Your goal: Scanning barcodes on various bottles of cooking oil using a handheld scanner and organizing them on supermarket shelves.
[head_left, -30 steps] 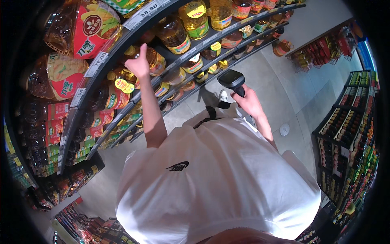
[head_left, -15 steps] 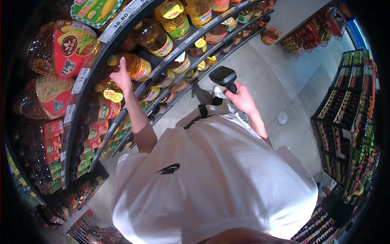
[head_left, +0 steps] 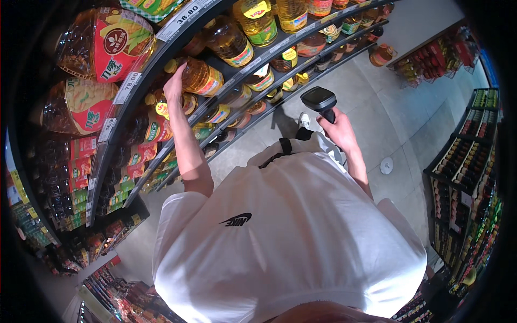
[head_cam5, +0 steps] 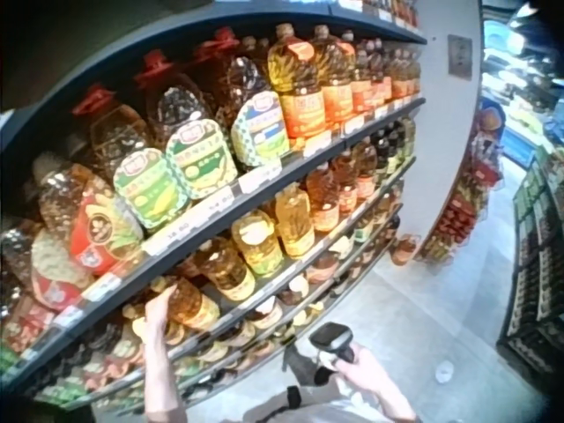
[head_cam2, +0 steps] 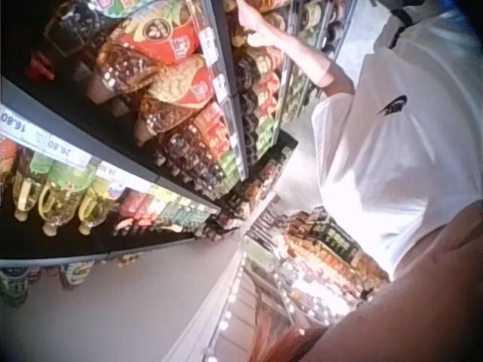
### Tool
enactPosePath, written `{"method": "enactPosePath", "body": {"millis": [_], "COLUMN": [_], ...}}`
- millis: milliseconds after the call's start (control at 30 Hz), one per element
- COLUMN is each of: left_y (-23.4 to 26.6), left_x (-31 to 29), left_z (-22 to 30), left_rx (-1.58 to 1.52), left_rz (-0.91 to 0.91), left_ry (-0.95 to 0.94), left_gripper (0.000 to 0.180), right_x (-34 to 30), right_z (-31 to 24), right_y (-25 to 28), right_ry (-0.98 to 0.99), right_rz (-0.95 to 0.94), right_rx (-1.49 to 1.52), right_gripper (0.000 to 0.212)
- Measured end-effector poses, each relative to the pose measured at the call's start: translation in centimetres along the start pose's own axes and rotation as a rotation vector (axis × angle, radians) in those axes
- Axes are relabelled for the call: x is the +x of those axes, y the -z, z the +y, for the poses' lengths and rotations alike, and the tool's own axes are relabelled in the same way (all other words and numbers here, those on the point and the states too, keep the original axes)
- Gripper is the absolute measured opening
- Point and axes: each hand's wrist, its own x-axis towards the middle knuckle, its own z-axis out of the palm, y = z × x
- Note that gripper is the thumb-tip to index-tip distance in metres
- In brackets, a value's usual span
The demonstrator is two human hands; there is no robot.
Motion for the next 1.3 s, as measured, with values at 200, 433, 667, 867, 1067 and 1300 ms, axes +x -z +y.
{"method": "enactPosePath", "body": {"millis": [200, 433, 667, 867, 1067, 1300], "left_y": [-0.8, -1.5, 1.3, 5.4, 5.3, 4.8], "left_x": [1.3, -1.7, -4.9, -8.9, -10.5, -10.4], "left_z": [-1.1, -2.8, -5.4, -8.6, -14.6, -22.5], "left_rx": [-0.115, -0.311, -0.807, -1.186, -1.272, -1.374], "left_rz": [0.048, 0.091, 0.125, -0.05, -0.254, -0.347], "left_ry": [-0.008, -0.309, -0.399, 0.066, 0.208, 0.257], "left_gripper": [0.075, 0.048, 0.042, 0.049, 0.046, 0.042], "right_x": [0.4, 0.8, 1.2, -0.1, -2.2, -3.7], "right_z": [-0.5, -0.5, -1.5, -4.4, -7.0, -6.7], "right_y": [-0.1, 0.1, -0.1, -0.4, -1.7, -3.3], "right_ry": [0.039, 0.02, -0.029, -0.003, 0.149, 0.113], "right_rz": [-0.008, 0.015, -0.087, -0.371, -0.558, -0.643], "right_rx": [0.018, 0.021, -0.033, -0.055, -0.164, -0.27], "right_gripper": [0.027, 0.03, 0.032, 0.025, 0.022, 0.021]}}
